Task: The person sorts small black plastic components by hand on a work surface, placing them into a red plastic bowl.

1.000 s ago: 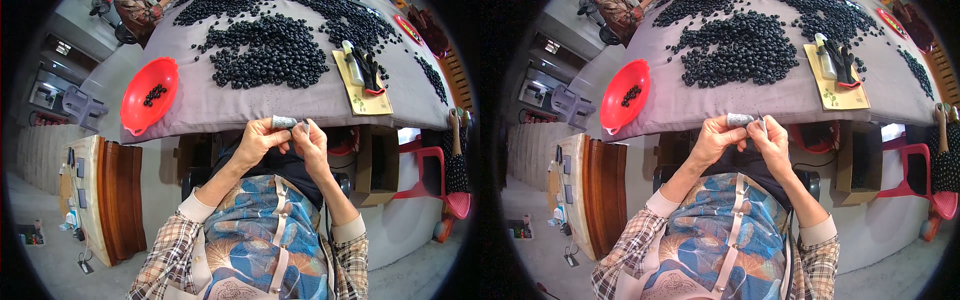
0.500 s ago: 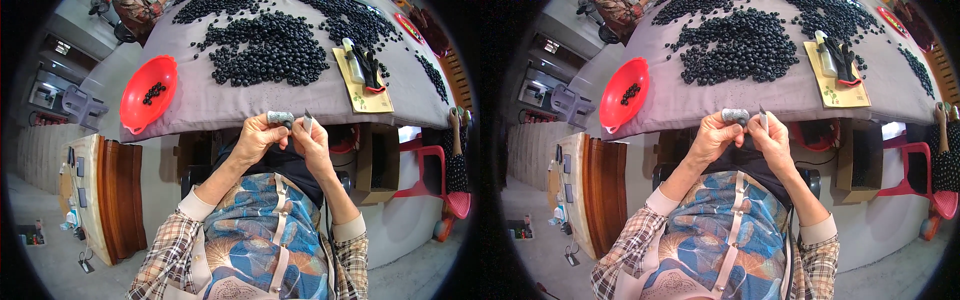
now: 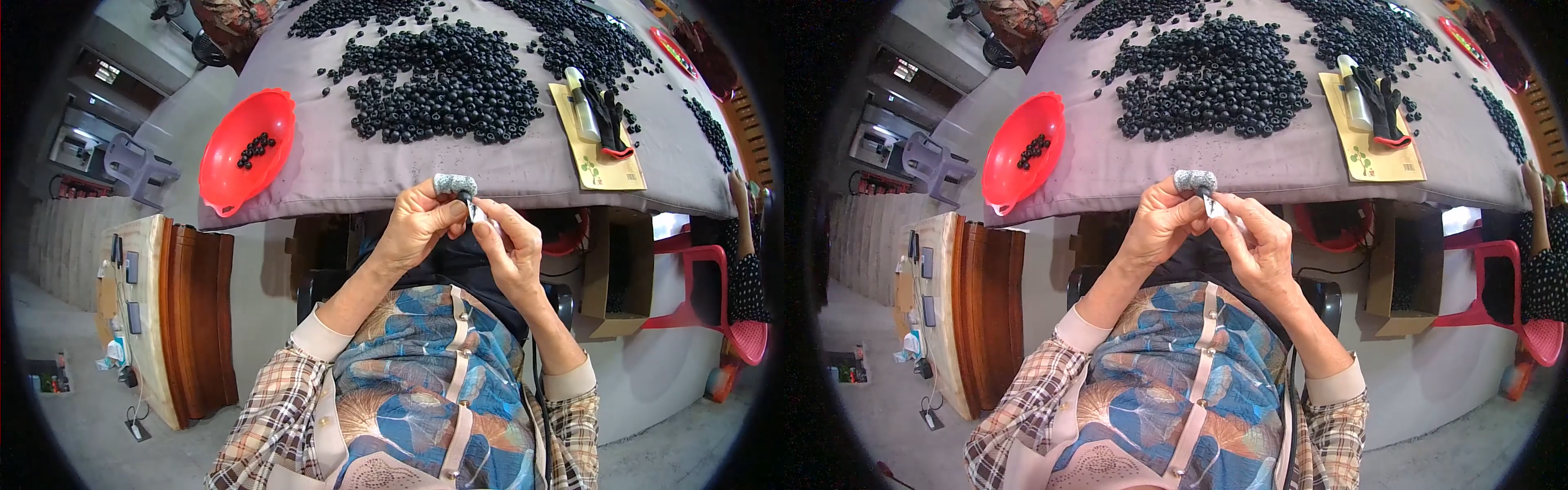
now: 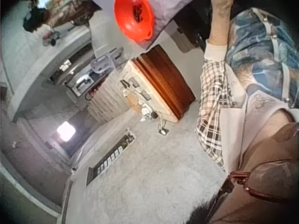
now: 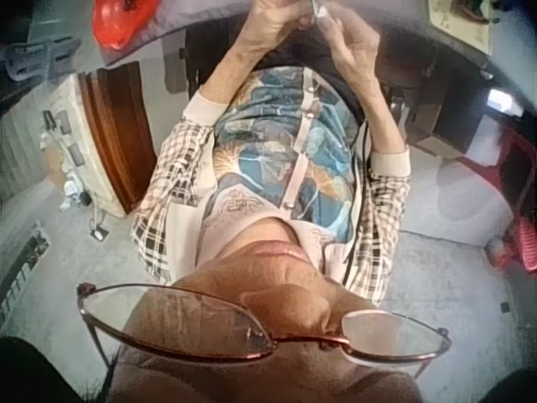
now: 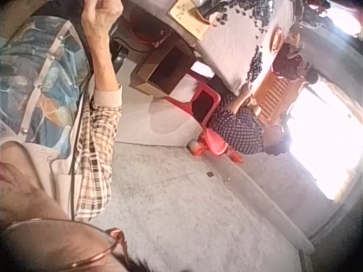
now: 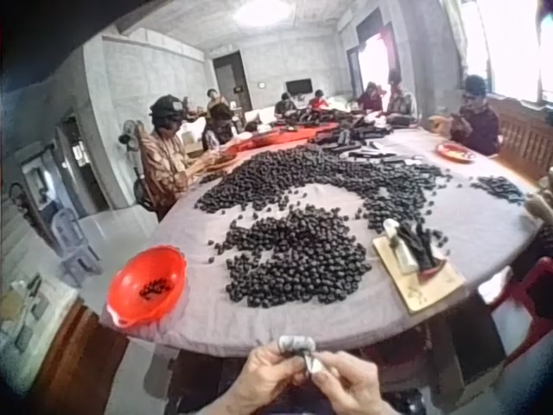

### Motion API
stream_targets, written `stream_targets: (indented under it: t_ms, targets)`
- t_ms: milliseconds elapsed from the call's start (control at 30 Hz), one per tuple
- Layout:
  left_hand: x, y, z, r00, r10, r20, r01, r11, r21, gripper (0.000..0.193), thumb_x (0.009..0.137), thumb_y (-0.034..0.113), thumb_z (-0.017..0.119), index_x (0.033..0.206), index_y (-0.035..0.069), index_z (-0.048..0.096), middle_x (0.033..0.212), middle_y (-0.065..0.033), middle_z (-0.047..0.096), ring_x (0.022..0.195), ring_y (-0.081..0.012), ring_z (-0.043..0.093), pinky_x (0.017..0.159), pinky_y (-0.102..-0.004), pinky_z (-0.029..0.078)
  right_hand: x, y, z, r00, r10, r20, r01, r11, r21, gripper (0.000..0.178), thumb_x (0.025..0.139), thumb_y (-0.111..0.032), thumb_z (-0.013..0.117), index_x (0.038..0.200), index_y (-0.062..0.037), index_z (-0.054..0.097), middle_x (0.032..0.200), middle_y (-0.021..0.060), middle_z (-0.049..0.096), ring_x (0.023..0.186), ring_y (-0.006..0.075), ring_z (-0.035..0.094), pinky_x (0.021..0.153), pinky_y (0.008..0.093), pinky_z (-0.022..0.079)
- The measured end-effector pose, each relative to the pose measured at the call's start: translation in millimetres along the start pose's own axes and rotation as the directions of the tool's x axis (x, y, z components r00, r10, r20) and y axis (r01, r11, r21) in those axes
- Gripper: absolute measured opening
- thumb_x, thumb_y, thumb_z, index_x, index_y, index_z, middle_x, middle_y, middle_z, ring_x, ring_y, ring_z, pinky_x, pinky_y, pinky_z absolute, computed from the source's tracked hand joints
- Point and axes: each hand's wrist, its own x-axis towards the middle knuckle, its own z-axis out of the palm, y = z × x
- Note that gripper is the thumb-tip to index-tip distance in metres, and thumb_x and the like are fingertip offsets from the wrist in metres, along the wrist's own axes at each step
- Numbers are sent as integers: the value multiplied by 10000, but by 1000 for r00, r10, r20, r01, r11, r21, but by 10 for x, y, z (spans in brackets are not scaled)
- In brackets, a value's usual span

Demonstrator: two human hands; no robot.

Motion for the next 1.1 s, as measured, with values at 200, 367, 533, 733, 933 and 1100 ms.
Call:
stream_targets:
  t_ms: [200,367,533,733,933,1100]
  targets:
    - [7,-23,-15,1000,-13,-5,13,1000,-27,175,824,69,592,991,17,578,766,-18,582,617,-69,509,554,-181,422,8,-24,-5,1000,1,-7,-2,1000,-27,219,800,-94,615,1004,-14,608,728,24,580,527,32,416,431,187,298]
    - [8,-16,-35,1000,-12,-5,12,1000,12,174,824,68,591,991,17,580,766,-17,583,606,-66,501,547,-179,416,7,-44,-10,999,40,-3,-40,998,-45,213,801,-93,614,995,-5,609,755,29,600,536,27,434,432,175,307]
    - [14,-16,-51,1000,-6,8,6,1000,23,167,824,72,593,981,18,584,765,-16,583,598,-61,489,535,-176,403,6,-60,-13,998,69,7,-68,996,-54,211,806,-97,609,996,-6,609,763,30,604,541,27,444,436,174,314]
    - [9,10,-31,999,-25,24,25,1000,8,158,831,75,584,978,15,579,762,-15,578,592,-64,480,523,-182,392,6,-72,-28,996,91,21,-90,994,-60,210,818,-106,595,1002,-5,605,762,30,602,555,25,453,446,174,326]
    - [3,20,-20,999,-22,25,22,1000,-7,159,835,73,578,982,13,573,769,-20,576,589,-70,474,527,-188,390,8,-61,-25,993,117,29,-116,993,-30,213,825,-116,589,1003,-1,602,763,36,604,588,36,480,472,179,353]
    - [11,2,-58,1000,-17,23,17,1000,6,161,829,66,584,979,9,580,759,-18,578,592,-68,476,528,-185,393,17,-57,-31,990,132,43,-131,991,-20,217,823,-115,589,1002,8,600,788,53,618,647,61,532,523,194,402]
